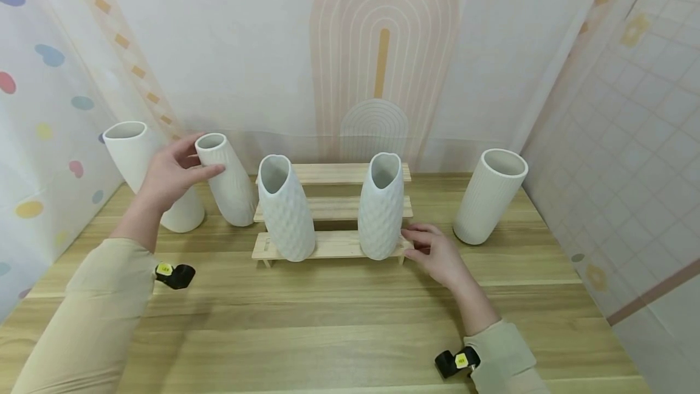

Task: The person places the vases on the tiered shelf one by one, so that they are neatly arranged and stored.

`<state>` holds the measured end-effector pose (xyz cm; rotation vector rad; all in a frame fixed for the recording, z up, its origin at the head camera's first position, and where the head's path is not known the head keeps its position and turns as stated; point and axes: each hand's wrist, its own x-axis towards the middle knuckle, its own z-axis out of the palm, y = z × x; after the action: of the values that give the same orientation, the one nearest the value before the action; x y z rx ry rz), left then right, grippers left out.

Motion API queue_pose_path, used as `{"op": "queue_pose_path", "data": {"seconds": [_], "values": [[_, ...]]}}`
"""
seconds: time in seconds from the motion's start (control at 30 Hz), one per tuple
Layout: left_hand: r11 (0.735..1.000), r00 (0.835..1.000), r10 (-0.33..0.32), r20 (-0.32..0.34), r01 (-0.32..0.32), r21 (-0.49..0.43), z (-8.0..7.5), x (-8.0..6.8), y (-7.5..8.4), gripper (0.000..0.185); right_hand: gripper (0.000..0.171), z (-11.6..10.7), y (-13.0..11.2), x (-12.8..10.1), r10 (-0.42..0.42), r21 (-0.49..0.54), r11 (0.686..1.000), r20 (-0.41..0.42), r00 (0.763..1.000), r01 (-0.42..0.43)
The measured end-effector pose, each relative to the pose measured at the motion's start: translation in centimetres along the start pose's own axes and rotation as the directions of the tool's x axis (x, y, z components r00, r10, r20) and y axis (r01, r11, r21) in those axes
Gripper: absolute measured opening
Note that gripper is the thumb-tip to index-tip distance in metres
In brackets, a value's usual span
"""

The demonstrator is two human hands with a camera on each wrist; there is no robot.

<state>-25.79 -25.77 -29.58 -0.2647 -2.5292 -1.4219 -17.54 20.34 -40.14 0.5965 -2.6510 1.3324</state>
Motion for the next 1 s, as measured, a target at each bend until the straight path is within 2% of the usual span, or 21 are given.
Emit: {"op": "queue_pose_path", "data": {"seconds": [0.2,0.67,0.83,1.0], "values": [[0.999,0.999,-0.014,-0.033,0.012,-0.043,0.1,-0.1,-0.2,0.062,0.036,0.3,1.7,0.3,-0.008,0.021,1.000,0.002,1.000,0.008],[0.998,0.991,-0.015,-0.132,0.008,-0.055,1.0,-1.2,0.0,0.058,0.035,0.1,1.6,0.1,0.002,0.005,1.000,0.010,1.000,-0.002],[0.998,0.986,-0.011,-0.166,0.002,-0.057,0.7,-1.7,0.9,0.059,0.036,0.2,1.6,0.0,0.004,0.010,1.000,0.011,1.000,-0.004],[1.000,0.978,-0.002,-0.209,-0.004,-0.030,-0.4,-1.9,2.6,0.061,0.035,0.2,1.8,0.1,0.002,-0.003,1.000,0.006,1.000,-0.002]]}}
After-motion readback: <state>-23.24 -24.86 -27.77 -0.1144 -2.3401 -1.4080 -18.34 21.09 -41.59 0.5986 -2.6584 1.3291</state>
